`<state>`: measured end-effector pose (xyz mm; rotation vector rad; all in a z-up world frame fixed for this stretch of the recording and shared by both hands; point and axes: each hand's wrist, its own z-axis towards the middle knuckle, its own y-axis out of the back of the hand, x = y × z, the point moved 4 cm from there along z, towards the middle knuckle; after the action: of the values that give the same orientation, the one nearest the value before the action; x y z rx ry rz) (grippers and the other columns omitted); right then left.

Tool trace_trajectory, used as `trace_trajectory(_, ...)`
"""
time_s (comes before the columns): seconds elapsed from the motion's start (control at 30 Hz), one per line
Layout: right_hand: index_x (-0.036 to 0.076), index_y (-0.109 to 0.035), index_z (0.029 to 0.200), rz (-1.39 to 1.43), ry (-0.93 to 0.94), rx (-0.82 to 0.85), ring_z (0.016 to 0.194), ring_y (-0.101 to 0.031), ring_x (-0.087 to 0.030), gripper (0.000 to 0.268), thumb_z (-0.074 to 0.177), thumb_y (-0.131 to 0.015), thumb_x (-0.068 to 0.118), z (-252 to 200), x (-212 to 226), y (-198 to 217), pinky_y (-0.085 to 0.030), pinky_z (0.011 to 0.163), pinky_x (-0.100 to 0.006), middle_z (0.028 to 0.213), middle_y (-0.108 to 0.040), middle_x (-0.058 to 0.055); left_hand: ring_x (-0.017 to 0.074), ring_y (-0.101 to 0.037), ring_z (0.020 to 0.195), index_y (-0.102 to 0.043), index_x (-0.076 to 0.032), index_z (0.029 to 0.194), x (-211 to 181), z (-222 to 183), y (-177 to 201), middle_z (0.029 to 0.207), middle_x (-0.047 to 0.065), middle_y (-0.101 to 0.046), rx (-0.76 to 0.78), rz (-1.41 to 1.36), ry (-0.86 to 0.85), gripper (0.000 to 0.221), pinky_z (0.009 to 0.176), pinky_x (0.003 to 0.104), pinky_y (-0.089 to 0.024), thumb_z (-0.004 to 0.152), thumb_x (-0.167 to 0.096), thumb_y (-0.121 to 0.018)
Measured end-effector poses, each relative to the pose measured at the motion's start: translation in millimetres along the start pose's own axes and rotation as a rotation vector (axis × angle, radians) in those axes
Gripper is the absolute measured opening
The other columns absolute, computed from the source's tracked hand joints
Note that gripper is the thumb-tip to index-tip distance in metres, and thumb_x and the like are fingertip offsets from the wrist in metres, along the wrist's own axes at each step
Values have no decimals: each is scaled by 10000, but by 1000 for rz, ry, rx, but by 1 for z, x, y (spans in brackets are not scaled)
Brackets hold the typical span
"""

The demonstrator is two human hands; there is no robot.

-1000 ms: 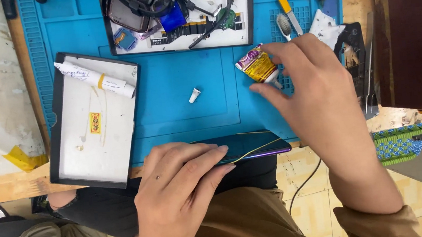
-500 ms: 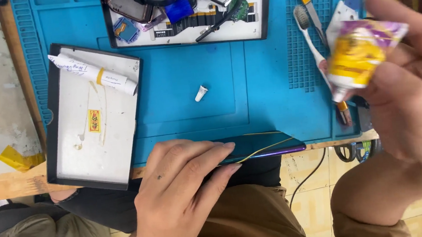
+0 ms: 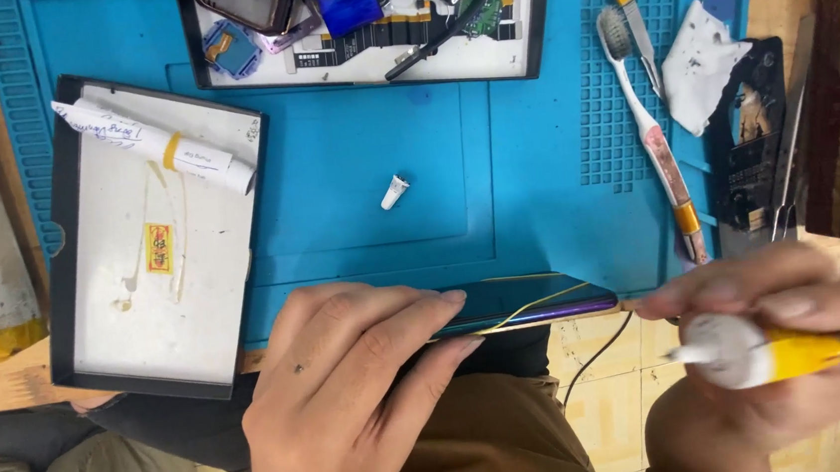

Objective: Applying adhesive to a smartphone frame and cleaning the edges with a cloth during a repair process.

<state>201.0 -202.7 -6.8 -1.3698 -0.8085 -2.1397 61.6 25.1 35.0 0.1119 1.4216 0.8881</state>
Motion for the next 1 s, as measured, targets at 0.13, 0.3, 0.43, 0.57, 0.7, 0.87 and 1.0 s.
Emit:
trace_trajectory(0.13, 79, -530, 1054, -136, 109, 62, 944, -746, -303, 394, 746, -698, 259, 0, 7, -14, -715, 906, -426, 1014, -649, -155, 155, -619, 763, -673, -67, 917, 0, 1, 0, 866, 36, -668, -22, -20, 17, 119, 755, 292, -487, 831, -142, -639)
trace_trajectory(0.3, 40, -495, 1163, -245, -81, 470, 1192, -667, -369, 501, 725, -711, 150, 14, 23, -8, -585, 1087, -508, 1191, -627, -187, 162, -609, 772, -685, -80, 913, 1, -1, -1, 874, 30, -669, 2, 17, 32, 130, 769, 300, -484, 824, -166, -648)
trace_trajectory(0.43, 66, -491, 1188, -260, -232, 429, 1266, -623, -361, 418, 791, -599, 135, 18, 41, -17, -532, 1148, -511, 1242, -610, -170, 154, -614, 757, -681, -77, 907, 1, 0, -1, 864, 28, -668, -5, 8, 26, 117, 759, 292, -474, 821, -152, -653)
trace_trajectory(0.57, 38, -540, 1128, -378, -314, 406, 1237, -631, -346, 386, 757, -578, 136, 22, 48, -22, -548, 1101, -477, 1218, -622, -170, 156, -618, 750, -676, -69, 902, 1, 1, -1, 857, 33, -669, -7, 0, 18, 113, 753, 292, -474, 822, -145, -651)
trace_trajectory(0.7, 61, -560, 1134, -474, -374, 421, 1245, -614, -303, 424, 718, -610, 123, 24, 50, -23, -533, 1068, -425, 1238, -624, -141, 168, -614, 770, -677, -66, 922, 2, 0, 0, 873, 42, -667, 18, -7, 11, 130, 758, 303, -480, 822, -148, -663)
trace_trajectory(0.87, 76, -549, 1163, -516, -381, 469, 1268, -583, -288, 423, 748, -571, 152, 22, 49, -20, -513, 1060, -411, 1273, -605, -132, 169, -612, 759, -674, -57, 913, 2, 1, 0, 866, 45, -666, -5, -26, -7, 120, 754, 297, -480, 824, -136, -663)
trace_trajectory(1.0, 122, -501, 1261, -566, -377, 634, 1342, -479, -281, 530, 747, -567, 229, 16, 41, -10, -433, 1069, -417, 1377, -530, -85, 175, -607, 774, -679, -61, 922, 2, 0, 1, 875, 42, -670, 10, -19, -4, 128, 758, 305, -482, 823, -142, -674)
